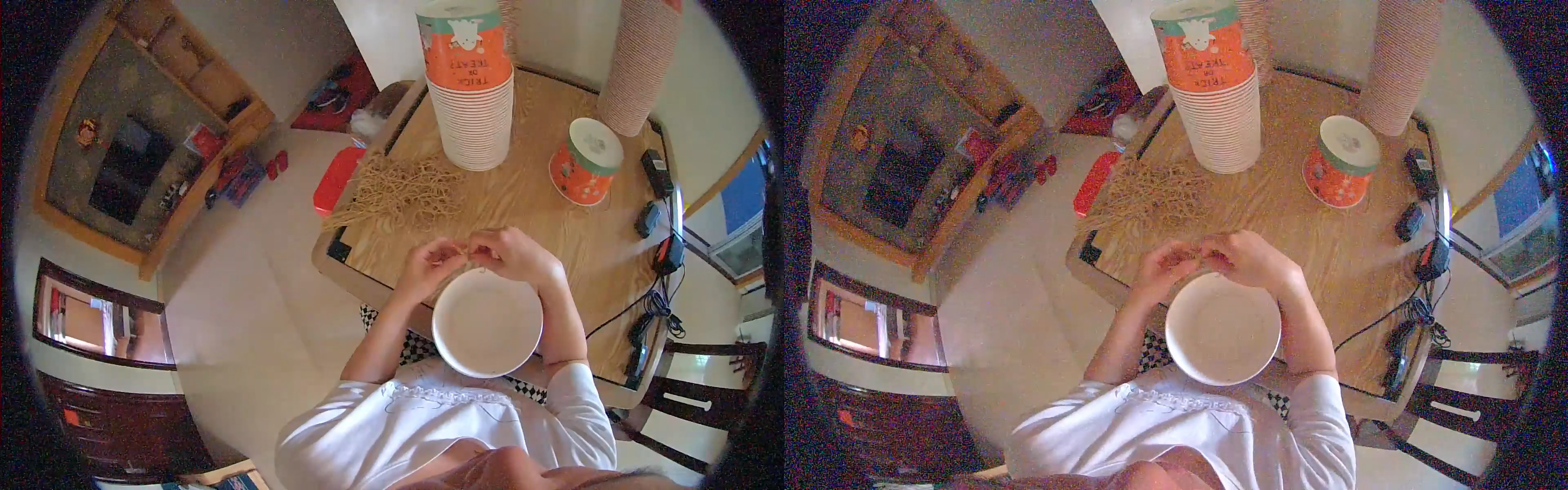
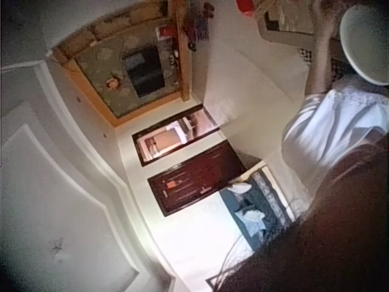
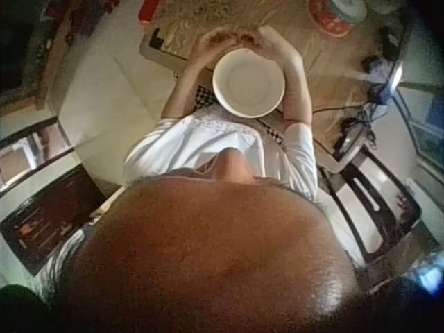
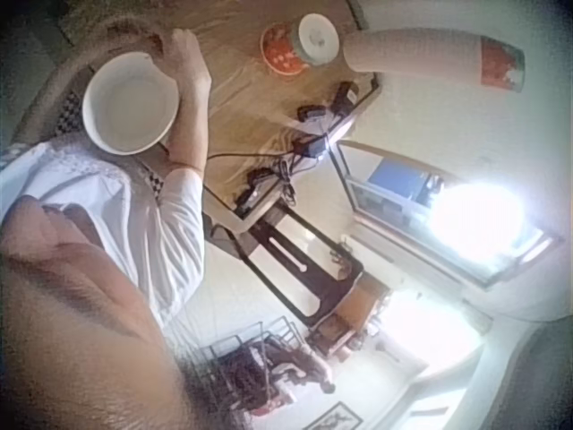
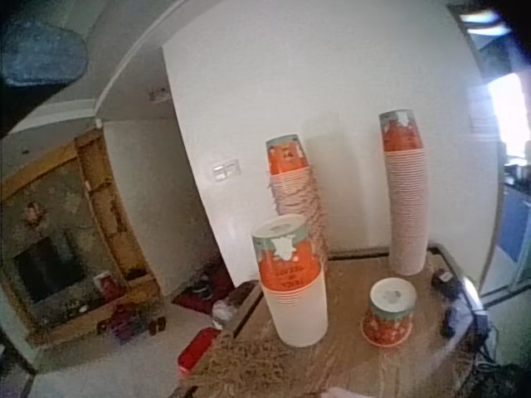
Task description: Sorting and preparing wood shavings as packaging filler into paper cups and bowls.
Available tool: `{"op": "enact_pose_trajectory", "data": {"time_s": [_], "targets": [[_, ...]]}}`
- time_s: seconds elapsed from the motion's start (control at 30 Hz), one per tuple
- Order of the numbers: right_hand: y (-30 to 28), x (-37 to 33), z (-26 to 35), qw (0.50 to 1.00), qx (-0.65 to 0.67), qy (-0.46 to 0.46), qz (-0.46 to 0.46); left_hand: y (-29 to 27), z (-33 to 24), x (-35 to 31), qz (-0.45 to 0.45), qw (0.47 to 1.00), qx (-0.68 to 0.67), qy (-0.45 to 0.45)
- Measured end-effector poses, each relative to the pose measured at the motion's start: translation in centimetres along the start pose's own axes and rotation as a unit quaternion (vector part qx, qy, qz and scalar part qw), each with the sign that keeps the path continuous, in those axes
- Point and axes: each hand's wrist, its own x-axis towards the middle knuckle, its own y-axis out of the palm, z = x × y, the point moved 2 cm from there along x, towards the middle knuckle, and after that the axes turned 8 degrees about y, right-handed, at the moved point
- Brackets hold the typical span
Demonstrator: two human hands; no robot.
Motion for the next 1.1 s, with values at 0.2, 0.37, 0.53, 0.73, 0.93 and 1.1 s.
{"op": "enact_pose_trajectory", "data": {"time_s": [0.2, 0.37, 0.53, 0.73, 0.93, 1.1], "targets": [[-0.3, 0.1, 0.5, 1.000, 0.002, 0.014, 0.015, -0.1, 0.4, -0.1, 0.033, 0.993, 0.105, 0.033], [-0.3, 0.0, 0.6, 1.000, 0.016, -0.025, 0.002, 0.0, 0.0, -0.2, 0.022, 0.986, 0.164, 0.025], [-0.2, 0.0, 0.3, 1.000, 0.012, -0.009, 0.017, 0.2, -0.3, -0.2, 0.032, 0.980, 0.195, 0.040], [-0.2, -0.1, 0.3, 1.000, 0.011, -0.021, 0.014, -0.1, 0.0, -0.2, 0.058, 0.988, 0.144, 0.014], [-0.4, -0.1, 0.5, 0.999, 0.030, -0.018, 0.040, -0.6, 0.6, -0.2, 0.080, 0.994, 0.073, 0.004], [-0.2, -0.1, 0.3, 0.999, 0.009, -0.033, 0.021, -0.2, -0.1, -0.2, 0.087, 0.986, 0.140, 0.004]]}}
